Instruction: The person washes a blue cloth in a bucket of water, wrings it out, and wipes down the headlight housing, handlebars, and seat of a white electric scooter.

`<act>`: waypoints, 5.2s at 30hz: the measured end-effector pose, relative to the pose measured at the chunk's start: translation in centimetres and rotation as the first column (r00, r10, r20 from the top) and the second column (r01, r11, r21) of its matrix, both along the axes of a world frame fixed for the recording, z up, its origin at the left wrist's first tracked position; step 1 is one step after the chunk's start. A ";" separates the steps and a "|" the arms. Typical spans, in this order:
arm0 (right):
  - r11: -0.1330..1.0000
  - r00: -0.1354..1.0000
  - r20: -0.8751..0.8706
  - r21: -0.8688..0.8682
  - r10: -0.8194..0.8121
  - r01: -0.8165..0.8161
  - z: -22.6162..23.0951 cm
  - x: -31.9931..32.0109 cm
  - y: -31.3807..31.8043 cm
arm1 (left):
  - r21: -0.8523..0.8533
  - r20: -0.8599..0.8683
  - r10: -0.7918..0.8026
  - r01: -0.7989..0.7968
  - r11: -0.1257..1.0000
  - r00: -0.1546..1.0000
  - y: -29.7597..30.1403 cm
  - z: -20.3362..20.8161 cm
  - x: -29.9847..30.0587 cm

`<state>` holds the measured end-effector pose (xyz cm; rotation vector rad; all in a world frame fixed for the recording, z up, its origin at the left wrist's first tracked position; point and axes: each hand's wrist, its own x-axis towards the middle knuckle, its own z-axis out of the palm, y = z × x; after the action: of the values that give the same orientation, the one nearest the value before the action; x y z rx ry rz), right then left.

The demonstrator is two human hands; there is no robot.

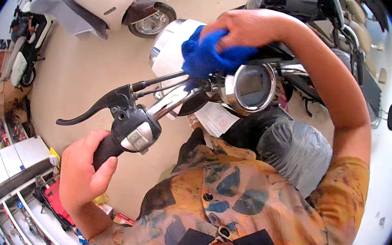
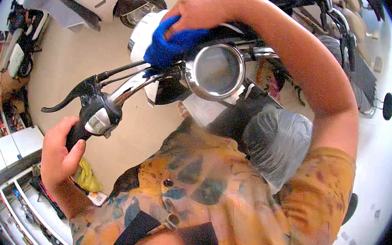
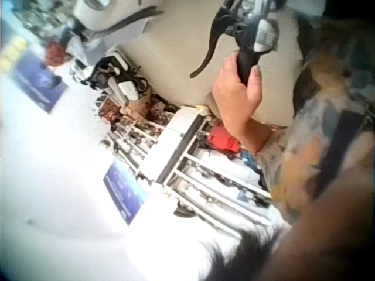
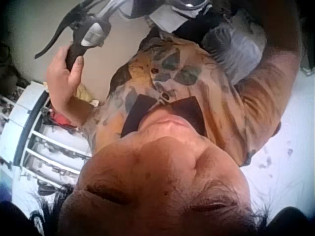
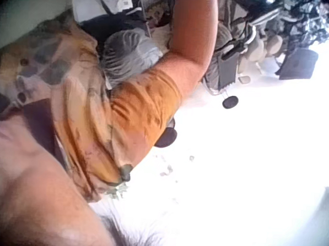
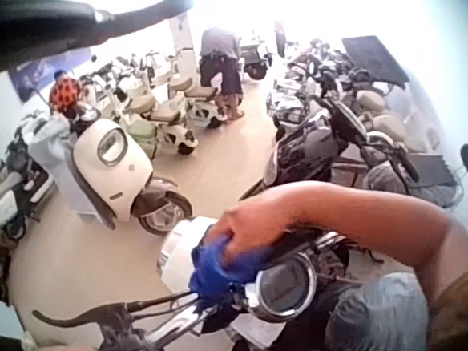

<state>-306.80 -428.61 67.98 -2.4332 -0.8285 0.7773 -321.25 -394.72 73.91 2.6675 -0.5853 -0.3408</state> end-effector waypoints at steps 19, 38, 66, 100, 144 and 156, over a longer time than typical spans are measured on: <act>0.940 0.852 0.402 0.079 -0.335 0.332 2.9 -10.4 -4.6 | -0.041 -0.105 0.087 -0.092 0.995 0.991 -0.6 -0.9 -1.4; 0.219 -0.069 0.284 0.851 -0.956 0.477 -5.4 -24.5 -8.4 | -0.117 -0.079 0.063 -0.072 0.990 0.995 -0.1 -1.6 -1.4; 0.682 0.688 0.187 0.455 -0.702 0.572 -38.2 -31.0 19.7 | -0.051 -0.024 -0.072 0.070 0.996 0.997 0.7 -2.6 -1.5; -0.187 -0.220 -0.063 0.773 -0.973 0.606 -36.4 -16.7 4.7 | -0.067 -0.030 -0.028 0.026 0.997 0.999 -0.2 -2.4 -1.8; -0.822 0.156 -0.929 0.369 -0.335 0.433 -32.5 -23.6 6.6 | -0.137 -0.149 -0.013 -0.007 0.990 0.989 1.8 -2.3 -0.1; -0.700 -0.159 -0.714 0.574 -0.682 0.425 -37.0 -17.8 7.3 | -0.146 -0.141 -0.035 0.014 0.989 0.989 2.1 -2.5 0.3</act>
<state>-324.64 -421.34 31.02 -1.0217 0.8263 -0.7329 -320.90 -392.66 71.37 2.4751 -0.5762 -0.4739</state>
